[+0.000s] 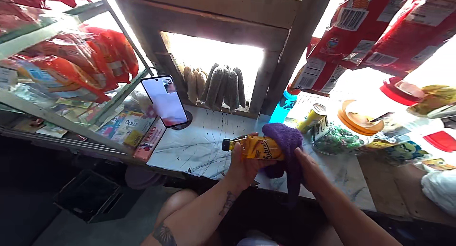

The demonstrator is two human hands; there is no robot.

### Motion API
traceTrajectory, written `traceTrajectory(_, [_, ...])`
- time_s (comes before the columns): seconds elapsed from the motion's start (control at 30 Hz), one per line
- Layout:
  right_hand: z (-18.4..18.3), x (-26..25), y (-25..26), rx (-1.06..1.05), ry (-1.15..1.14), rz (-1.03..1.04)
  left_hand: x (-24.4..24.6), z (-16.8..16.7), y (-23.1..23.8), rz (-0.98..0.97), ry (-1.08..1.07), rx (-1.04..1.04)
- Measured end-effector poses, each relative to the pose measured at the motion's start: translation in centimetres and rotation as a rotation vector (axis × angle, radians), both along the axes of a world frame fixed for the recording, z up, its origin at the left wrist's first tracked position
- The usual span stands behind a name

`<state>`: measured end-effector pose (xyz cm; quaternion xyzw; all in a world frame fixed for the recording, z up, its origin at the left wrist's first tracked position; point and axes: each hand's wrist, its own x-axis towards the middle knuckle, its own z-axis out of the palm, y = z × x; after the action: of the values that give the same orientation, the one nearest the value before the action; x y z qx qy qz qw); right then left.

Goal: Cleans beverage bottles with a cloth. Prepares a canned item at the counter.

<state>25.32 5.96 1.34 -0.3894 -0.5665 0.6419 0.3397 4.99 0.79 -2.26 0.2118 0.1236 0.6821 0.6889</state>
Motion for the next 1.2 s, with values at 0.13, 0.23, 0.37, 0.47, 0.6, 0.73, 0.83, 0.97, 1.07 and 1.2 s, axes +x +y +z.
traceTrajectory(0.13, [-0.1,-1.8,-1.8,-0.069,0.120,-0.091,-0.8,-0.2,-0.3,0.002,0.069,0.022])
traceTrajectory(0.23, [-0.3,-2.3,-1.4,-0.058,0.225,-0.125,-0.6,-0.4,-1.2,0.085,0.282,0.179])
traceTrajectory(0.37, [0.6,-2.9,-0.4,-0.228,0.322,0.010,-1.1,0.1,-1.5,0.252,0.745,0.676])
traceTrajectory(0.47, [0.7,-3.5,-0.2,-0.344,0.334,0.092,-2.0,0.5,-2.5,0.218,0.925,0.757])
traceTrajectory(0.6, [0.1,-5.3,-1.2,-0.307,0.548,-0.025,-2.0,0.1,-2.9,0.356,0.733,0.503])
traceTrajectory(0.73, [-0.5,-7.3,-3.1,-0.201,0.541,-0.170,-2.4,1.8,-4.2,0.331,0.541,0.095])
traceTrajectory(0.83, [-1.5,-7.7,-4.0,-0.151,0.438,-0.183,-2.3,2.3,-4.4,0.359,0.454,-0.117])
traceTrajectory(0.97, [-0.8,-7.0,-3.7,-0.155,0.277,-0.085,-3.1,2.3,-4.6,0.352,0.523,0.014])
traceTrajectory(1.07, [0.0,-6.1,-2.6,-0.249,0.256,0.062,-2.5,0.9,-3.9,0.411,0.594,0.358])
traceTrajectory(1.2, [0.0,-5.3,-2.0,-0.356,0.431,0.098,-1.7,0.4,-2.9,0.444,0.727,0.639])
